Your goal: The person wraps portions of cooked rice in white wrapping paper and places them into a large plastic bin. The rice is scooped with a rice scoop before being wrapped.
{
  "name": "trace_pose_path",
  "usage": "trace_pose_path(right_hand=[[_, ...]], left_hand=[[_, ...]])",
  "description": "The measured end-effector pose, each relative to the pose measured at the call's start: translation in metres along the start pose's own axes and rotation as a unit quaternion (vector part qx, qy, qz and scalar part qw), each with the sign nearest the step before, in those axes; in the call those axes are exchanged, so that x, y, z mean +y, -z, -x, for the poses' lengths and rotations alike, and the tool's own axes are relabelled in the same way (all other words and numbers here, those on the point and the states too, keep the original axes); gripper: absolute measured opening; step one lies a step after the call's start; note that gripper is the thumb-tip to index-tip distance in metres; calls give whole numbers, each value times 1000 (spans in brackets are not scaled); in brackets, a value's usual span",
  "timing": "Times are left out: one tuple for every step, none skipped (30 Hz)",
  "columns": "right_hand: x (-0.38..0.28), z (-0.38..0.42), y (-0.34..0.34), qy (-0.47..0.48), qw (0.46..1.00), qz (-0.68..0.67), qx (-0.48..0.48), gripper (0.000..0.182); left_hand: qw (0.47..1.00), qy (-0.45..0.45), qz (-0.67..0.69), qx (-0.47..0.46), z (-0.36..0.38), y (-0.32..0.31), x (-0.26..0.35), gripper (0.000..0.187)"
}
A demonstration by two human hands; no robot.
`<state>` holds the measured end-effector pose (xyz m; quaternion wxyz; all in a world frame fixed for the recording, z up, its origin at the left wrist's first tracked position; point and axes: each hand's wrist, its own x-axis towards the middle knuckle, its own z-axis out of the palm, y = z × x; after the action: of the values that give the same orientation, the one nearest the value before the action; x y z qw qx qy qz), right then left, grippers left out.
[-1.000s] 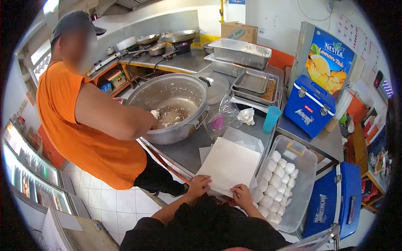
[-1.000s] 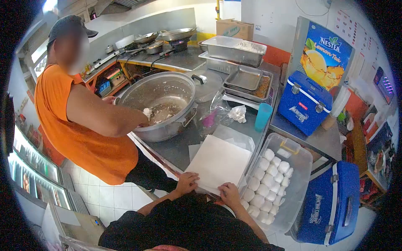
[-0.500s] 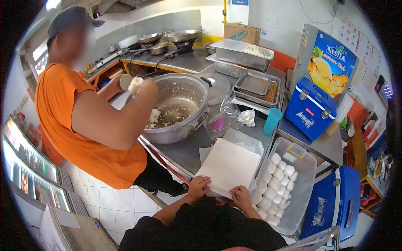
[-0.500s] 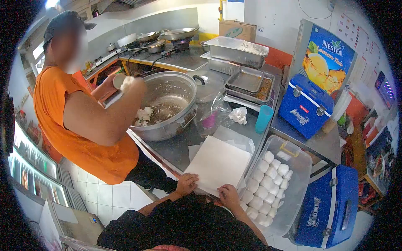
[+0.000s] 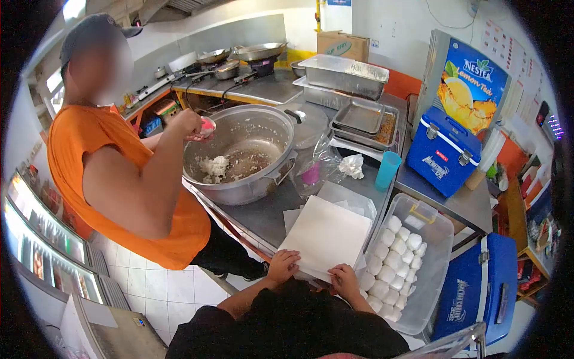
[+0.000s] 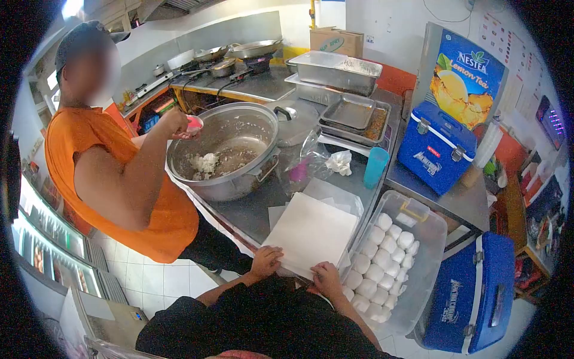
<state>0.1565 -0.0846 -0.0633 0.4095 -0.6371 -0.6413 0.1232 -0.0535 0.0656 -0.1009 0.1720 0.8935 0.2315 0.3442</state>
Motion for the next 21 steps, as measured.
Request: trace_pose_path(right_hand=[[-1, -1, 1, 5, 1000, -5, 1, 15], [-1, -1, 1, 4, 1000, -6, 2, 15], [0, 0, 1, 2, 1000, -7, 3, 15], [0, 0, 0, -1, 1000, -9, 3, 16], [1, 1, 0, -1, 1000, -10, 4, 16], [2, 1, -1, -1, 1000, -12, 6, 16], [3, 1, -1, -1, 1000, -14, 7, 17], [3, 1, -1, 0, 1000, -15, 7, 17], [3, 1, -1, 3, 1000, -15, 8, 17], [3, 1, -1, 5, 1000, -16, 9, 17], [2, 1, 0, 5, 1000, -16, 8, 17], [1, 1, 0, 4, 1000, -12, 9, 16], [1, 1, 1, 4, 1000, -8, 10, 16], [2, 1, 0, 4, 1000, -9, 10, 16], [4, 1, -1, 8, 1000, -7, 10, 16], [5, 1, -1, 13, 1000, -4, 11, 16], [4, 2, -1, 13, 1000, -5, 10, 16], [4, 2, -2, 10, 1000, -8, 10, 16], [4, 2, -2, 8, 1000, -11, 11, 16], [5, 2, -2, 8, 1000, -12, 10, 16], [6, 2, -2, 13, 1000, -10, 12, 15]], left_hand=[[1000, -1, 0, -1, -1, 0, -1, 30], [1000, -2, -1, -2, -1, -1, -2, 30], [1000, 1, 5, -5, 0, -1, -2, 30], [1000, 4, 10, -8, 1, -2, -3, 29], [1000, 4, 9, -9, 0, -1, -3, 29], [1000, 1, 9, -9, 0, -1, -2, 29], [1000, -3, 9, -9, -1, 0, -1, 29], [1000, -3, 8, -9, -1, -1, -2, 29], [1000, -1, 1, -10, 1, -3, -3, 30], [1000, 1, -6, -10, 2, -4, -3, 30], [1000, 1, -6, -10, 0, -3, -2, 30], [1000, 4, -8, -15, 0, -1, 0, 30], [1000, 7, -10, -20, -1, 0, 2, 30], [1000, 7, -11, -20, -2, 2, 4, 30], [1000, 8, -12, -20, -3, 3, 6, 30], [1000, 9, -14, -20, -3, 3, 7, 30], [1000, 9, -15, -19, -2, 2, 5, 30], [1000, 5, -13, -18, -1, 0, 3, 30], [1000, 1, -12, -16, 0, -1, 1, 30], [1000, 1, -12, -16, -1, 0, 2, 30], [1000, 3, -9, -16, -1, 1, 2, 30]])
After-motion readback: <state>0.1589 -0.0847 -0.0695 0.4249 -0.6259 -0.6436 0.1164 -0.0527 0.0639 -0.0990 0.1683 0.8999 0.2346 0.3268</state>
